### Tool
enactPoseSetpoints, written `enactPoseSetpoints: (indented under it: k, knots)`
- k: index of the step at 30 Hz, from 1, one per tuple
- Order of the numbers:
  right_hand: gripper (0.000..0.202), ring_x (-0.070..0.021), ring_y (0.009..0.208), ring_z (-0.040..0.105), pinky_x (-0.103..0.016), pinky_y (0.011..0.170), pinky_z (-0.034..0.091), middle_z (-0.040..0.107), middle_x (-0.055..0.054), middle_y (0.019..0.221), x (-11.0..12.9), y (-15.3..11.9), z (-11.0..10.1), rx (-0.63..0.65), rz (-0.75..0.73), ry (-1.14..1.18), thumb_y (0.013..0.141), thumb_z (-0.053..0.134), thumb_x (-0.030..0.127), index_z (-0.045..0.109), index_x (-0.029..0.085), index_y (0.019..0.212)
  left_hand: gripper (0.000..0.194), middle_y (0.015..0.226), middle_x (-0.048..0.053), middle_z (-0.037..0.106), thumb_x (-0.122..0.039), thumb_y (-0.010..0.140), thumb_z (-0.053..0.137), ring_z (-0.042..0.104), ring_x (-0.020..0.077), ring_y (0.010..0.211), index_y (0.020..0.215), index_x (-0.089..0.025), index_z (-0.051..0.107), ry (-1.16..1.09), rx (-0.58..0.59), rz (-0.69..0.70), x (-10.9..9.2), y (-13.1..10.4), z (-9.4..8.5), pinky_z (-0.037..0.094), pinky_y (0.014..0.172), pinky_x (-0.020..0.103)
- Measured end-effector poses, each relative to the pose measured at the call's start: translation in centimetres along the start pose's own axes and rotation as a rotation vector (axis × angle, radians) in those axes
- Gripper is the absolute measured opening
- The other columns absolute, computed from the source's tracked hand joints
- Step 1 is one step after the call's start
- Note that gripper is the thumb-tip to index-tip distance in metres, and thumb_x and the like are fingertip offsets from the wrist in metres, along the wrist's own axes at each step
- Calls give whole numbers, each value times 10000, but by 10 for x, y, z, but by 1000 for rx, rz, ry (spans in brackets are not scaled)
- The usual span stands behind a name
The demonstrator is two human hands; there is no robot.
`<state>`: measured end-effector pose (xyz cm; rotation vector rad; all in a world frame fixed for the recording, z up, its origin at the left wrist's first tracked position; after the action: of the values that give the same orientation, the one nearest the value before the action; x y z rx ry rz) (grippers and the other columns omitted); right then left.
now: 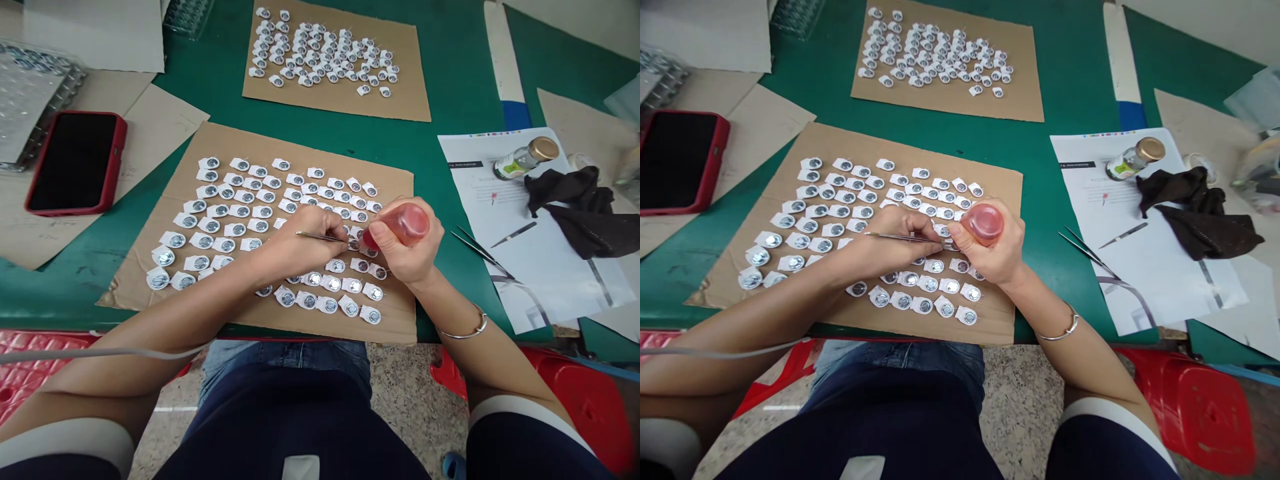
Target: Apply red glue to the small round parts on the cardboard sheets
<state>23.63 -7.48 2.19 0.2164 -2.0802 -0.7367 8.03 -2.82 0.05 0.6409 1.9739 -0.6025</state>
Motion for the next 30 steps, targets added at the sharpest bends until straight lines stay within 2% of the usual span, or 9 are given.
enactPoseSetpoints:
  k: [7, 10, 12, 15, 17, 20, 23, 27, 30]
  knots:
    - [247, -175, 646, 591, -375, 581, 496, 602, -25, 725, 0, -2, 1, 14, 9, -11, 702, 677, 389, 536, 223, 818, 96, 611, -16, 650, -217, 709, 580, 576, 101, 538, 681, -191, 667, 32, -7, 25, 0, 0, -1, 394, 462, 218]
    - [247, -165, 618, 597, -359, 548, 494, 582, -11, 725, -3, -1, 0, -21, 50, 44, 740, 630, 435, 510, 232, 811, 95, 621, -14, 656, -221, 702, 587, 577, 102, 530, 694, -194, 678, 36, -14, 21, 1, 0, 0, 393, 447, 219]
    - [228, -140, 522, 572, -312, 442, 456, 538, 12, 672, -11, 4, -5, -82, 132, 151, 806, 525, 467, 467, 246, 803, 93, 624, -8, 658, -222, 696, 596, 572, 104, 521, 700, -191, 683, 43, -23, 15, 1, -1, 0, 393, 440, 221]
    - [262, -114, 396, 489, -255, 292, 294, 467, 25, 600, -35, 17, -22, -209, 311, 340, 851, 375, 507, 408, 255, 786, 85, 615, -5, 654, -221, 695, 603, 562, 106, 514, 703, -192, 683, 69, -36, 9, 1, -1, -2, 391, 438, 226]
    - [312, -110, 396, 476, -251, 277, 224, 445, 24, 589, -51, 26, -34, -243, 403, 412, 844, 328, 563, 382, 259, 792, 76, 626, -2, 655, -218, 687, 616, 569, 108, 532, 704, -187, 683, 65, -60, 10, -2, -1, -5, 403, 454, 226]
    - [364, -103, 463, 520, -256, 318, 240, 447, 15, 587, -59, 35, -48, -222, 472, 473, 844, 291, 615, 400, 271, 792, 51, 661, 2, 664, -213, 674, 646, 595, 109, 593, 683, -172, 675, 30, -149, 51, -10, -1, -11, 436, 510, 219]
    - [325, -105, 499, 569, -241, 329, 253, 485, 7, 606, -47, 38, -50, -209, 511, 569, 848, 365, 564, 433, 252, 786, 51, 665, -4, 665, -210, 693, 645, 600, 102, 596, 701, -168, 673, 29, -190, 93, -23, -4, -10, 435, 510, 204]
    - [291, -137, 465, 586, -206, 286, 203, 514, 25, 584, -16, 38, -43, -223, 373, 590, 795, 534, 511, 450, 232, 798, 58, 654, -14, 662, -165, 719, 612, 597, 99, 584, 724, -168, 670, 213, -138, 229, -40, -10, 4, 432, 537, 214]
    - [312, -123, 424, 558, -207, 293, 230, 521, 43, 606, -7, 32, -39, -245, 311, 518, 753, 602, 507, 458, 253, 863, 78, 663, -17, 649, -124, 730, 586, 582, 91, 589, 729, -165, 652, 332, -104, 369, -44, -14, 15, 424, 555, 212]
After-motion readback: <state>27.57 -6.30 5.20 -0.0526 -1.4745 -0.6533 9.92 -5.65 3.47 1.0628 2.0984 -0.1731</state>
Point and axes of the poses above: each hand's wrist, its own y-axis towards the middle knuckle, its own z-axis out of the palm, x = y × z, the point moved 4 cm from there along y, towards the middle knuckle
